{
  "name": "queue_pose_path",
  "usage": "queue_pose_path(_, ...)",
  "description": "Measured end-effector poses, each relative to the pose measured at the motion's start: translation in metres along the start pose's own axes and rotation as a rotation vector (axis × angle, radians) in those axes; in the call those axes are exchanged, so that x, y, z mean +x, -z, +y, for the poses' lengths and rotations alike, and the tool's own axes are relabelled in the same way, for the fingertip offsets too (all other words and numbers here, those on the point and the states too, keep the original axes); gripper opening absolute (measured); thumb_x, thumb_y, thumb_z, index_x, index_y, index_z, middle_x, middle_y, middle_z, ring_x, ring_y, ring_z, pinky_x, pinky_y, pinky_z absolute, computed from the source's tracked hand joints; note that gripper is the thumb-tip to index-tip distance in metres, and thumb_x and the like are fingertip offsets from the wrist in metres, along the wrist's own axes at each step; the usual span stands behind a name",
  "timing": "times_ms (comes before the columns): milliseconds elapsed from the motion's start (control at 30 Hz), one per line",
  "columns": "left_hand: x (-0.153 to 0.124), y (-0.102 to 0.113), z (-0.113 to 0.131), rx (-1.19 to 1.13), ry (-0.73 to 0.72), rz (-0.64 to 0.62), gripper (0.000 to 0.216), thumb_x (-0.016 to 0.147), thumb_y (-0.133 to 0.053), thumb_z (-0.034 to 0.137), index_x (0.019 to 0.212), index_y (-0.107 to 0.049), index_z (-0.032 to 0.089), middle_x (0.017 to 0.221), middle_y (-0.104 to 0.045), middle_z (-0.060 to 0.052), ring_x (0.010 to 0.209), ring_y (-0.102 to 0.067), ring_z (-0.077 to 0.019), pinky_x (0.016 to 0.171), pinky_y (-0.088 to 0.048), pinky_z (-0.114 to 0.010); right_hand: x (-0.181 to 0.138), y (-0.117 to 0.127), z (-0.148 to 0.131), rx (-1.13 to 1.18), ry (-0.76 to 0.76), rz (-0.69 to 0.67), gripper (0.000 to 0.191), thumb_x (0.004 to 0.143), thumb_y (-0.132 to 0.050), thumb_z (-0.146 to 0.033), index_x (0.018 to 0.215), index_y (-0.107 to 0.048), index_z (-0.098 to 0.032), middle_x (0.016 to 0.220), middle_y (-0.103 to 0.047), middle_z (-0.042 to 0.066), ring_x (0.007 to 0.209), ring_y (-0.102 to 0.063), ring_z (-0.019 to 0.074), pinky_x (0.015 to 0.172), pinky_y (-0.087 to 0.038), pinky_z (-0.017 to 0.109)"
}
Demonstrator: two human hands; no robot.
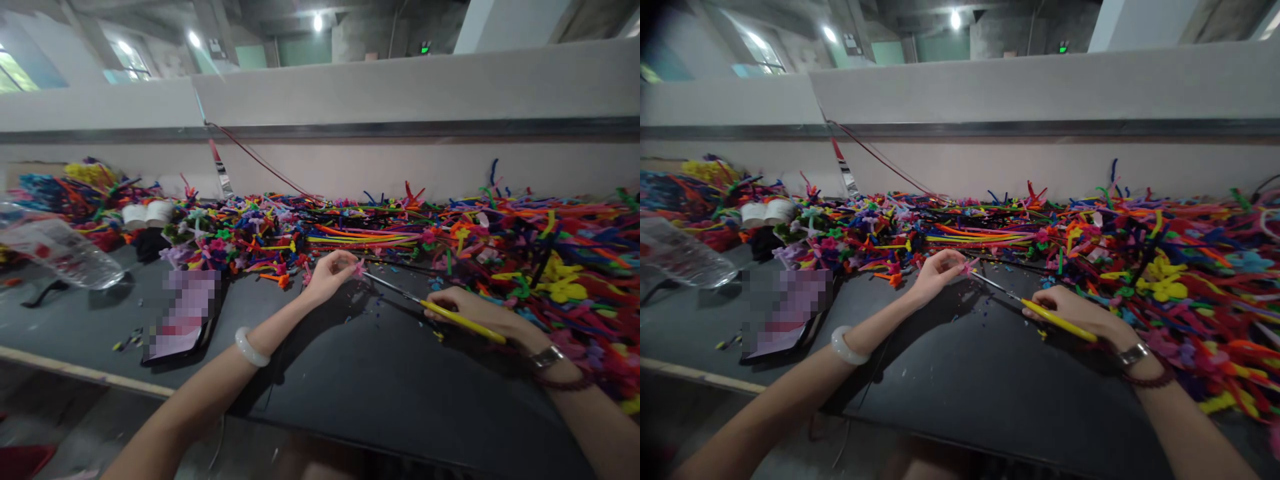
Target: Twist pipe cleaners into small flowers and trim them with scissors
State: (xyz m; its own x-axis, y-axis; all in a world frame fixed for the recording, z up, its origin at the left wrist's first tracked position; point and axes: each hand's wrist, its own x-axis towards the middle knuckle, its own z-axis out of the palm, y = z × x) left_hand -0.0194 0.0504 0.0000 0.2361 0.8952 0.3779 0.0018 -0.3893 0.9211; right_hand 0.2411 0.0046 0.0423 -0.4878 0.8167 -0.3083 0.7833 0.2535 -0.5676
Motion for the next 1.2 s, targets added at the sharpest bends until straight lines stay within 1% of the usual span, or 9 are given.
queue_pose_path(133, -0.0018, -0.0019, 0.001, 0.037, -0.029, 0.011, 0.015, 0.072, -0.052, 0.024, 0.083, -0.053, 0.014, 0.085, -0.055, -0.004, 0.064, -0.052, -0.008, 0.058, -0.041, -0.019, 0.0018, -0.001, 0.0023, -0.008, 0.011, 0.002, 0.031, 0.07, -0.048, -0.046, 0.064, -0.05, -0.016, 0.058, -0.046, -0.001, 0.056, -0.041, 0.0119, 0.049, -0.028, 0.021)
queue_pose_path(333, -0.0044, -0.0045, 0.0029, 0.075, -0.057, 0.045, 0.014, 0.071, -0.052, 0.023, 0.082, -0.053, 0.015, 0.079, -0.056, -0.003, 0.062, -0.053, -0.0085, 0.054, -0.039, -0.018, 0.0023, -0.0019, 0.0, -0.005, -0.001, 0.001, 0.035, 0.069, -0.047, -0.049, 0.064, -0.051, -0.015, 0.058, -0.046, -0.001, 0.055, -0.041, 0.0119, 0.048, -0.028, 0.021)
queue_pose_path(600, -0.0054, -0.0043, 0.002, 0.123, -0.08, 0.075, 0.014, 0.071, -0.052, 0.023, 0.082, -0.054, 0.015, 0.079, -0.058, -0.004, 0.072, -0.055, -0.0123, 0.061, -0.043, -0.021, 0.0012, -0.0018, -0.0044, -0.013, 0.019, 0.003, 0.04, 0.069, -0.045, -0.055, 0.064, -0.051, -0.016, 0.059, -0.047, 0.0, 0.056, -0.042, 0.0128, 0.049, -0.029, 0.022)
queue_pose_path(700, -0.0057, -0.0046, 0.0026, 0.138, -0.097, 0.083, 0.012, 0.072, -0.052, 0.022, 0.082, -0.054, 0.015, 0.079, -0.058, -0.004, 0.073, -0.055, -0.0123, 0.061, -0.043, -0.021, 0.0013, -0.0024, -0.0054, -0.008, 0.025, 0.002, 0.042, 0.068, -0.044, -0.057, 0.063, -0.051, -0.016, 0.058, -0.047, 0.0, 0.055, -0.042, 0.0124, 0.048, -0.028, 0.022)
queue_pose_path(867, -0.0061, -0.0054, 0.0025, 0.143, -0.107, 0.079, 0.012, 0.072, -0.051, 0.023, 0.081, -0.054, 0.015, 0.077, -0.058, -0.004, 0.071, -0.054, -0.0122, 0.061, -0.043, -0.022, 0.0013, -0.0037, -0.0036, -0.004, 0.045, 0.013, 0.039, 0.07, -0.045, -0.054, 0.063, -0.05, -0.015, 0.058, -0.046, 0.0, 0.055, -0.041, 0.0122, 0.048, -0.029, 0.022)
queue_pose_path(1067, -0.0064, -0.0056, 0.0022, 0.145, -0.103, 0.085, 0.012, 0.073, -0.05, 0.023, 0.081, -0.054, 0.015, 0.078, -0.057, -0.004, 0.072, -0.054, -0.0123, 0.062, -0.043, -0.022, 0.0026, -0.0026, -0.0014, 0.007, 0.027, 0.0, 0.039, 0.068, -0.047, -0.054, 0.064, -0.052, -0.015, 0.059, -0.048, 0.0, 0.056, -0.043, 0.0127, 0.049, -0.03, 0.022)
queue_pose_path(1200, -0.0067, -0.0053, 0.003, 0.138, -0.094, 0.075, 0.012, 0.073, -0.05, 0.023, 0.081, -0.053, 0.015, 0.078, -0.057, -0.005, 0.072, -0.054, -0.0124, 0.063, -0.044, -0.023, 0.0035, -0.0023, -0.0012, -0.004, 0.022, 0.019, 0.041, 0.067, -0.048, -0.055, 0.063, -0.052, -0.015, 0.057, -0.047, -0.001, 0.055, -0.042, 0.0123, 0.048, -0.029, 0.022)
